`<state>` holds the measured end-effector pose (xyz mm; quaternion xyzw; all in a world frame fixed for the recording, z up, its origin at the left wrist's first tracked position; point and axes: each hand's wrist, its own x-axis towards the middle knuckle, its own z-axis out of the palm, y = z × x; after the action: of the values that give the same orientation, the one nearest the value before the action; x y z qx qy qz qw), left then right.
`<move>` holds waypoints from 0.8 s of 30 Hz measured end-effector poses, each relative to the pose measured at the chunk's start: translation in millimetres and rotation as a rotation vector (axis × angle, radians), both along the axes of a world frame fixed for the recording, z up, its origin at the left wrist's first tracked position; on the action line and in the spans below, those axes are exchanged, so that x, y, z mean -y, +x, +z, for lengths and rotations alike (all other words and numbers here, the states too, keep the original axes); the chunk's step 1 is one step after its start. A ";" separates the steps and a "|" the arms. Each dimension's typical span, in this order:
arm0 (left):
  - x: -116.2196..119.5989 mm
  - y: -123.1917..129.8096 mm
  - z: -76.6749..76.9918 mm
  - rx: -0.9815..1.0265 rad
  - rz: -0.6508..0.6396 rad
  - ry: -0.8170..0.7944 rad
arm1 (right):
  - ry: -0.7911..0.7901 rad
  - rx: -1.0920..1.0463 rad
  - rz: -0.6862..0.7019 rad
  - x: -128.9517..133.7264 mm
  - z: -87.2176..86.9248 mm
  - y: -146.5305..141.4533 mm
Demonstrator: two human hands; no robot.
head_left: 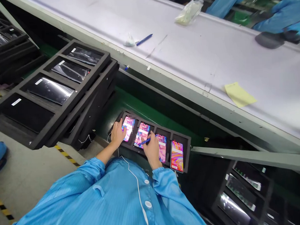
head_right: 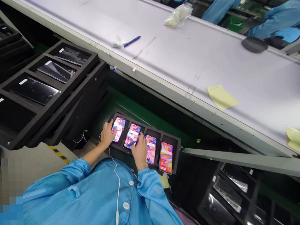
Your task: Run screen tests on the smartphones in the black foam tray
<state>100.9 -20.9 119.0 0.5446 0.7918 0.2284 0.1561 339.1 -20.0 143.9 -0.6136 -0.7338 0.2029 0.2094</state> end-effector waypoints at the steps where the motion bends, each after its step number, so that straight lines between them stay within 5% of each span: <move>1: -0.1 0.5 0.5 -0.006 -0.004 -0.009 | -0.003 -0.023 0.020 -1.4 -2.3 -15.9; 7: 0.4 2.7 3.8 -0.049 -0.027 -0.040 | -0.057 0.048 -0.059 -2.4 -9.8 -68.9; 19: 0.3 2.5 4.0 -0.022 -0.023 -0.027 | -0.258 0.233 -0.080 -14.3 20.0 -50.2; 24: 0.7 4.3 3.5 0.019 -0.007 -0.002 | -0.130 0.146 -0.022 -1.0 17.2 -53.7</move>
<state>105.2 -21.5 122.4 0.5449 0.7886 0.2323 0.1650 285.4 -19.0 161.2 -0.6470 -0.7257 0.2027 0.1174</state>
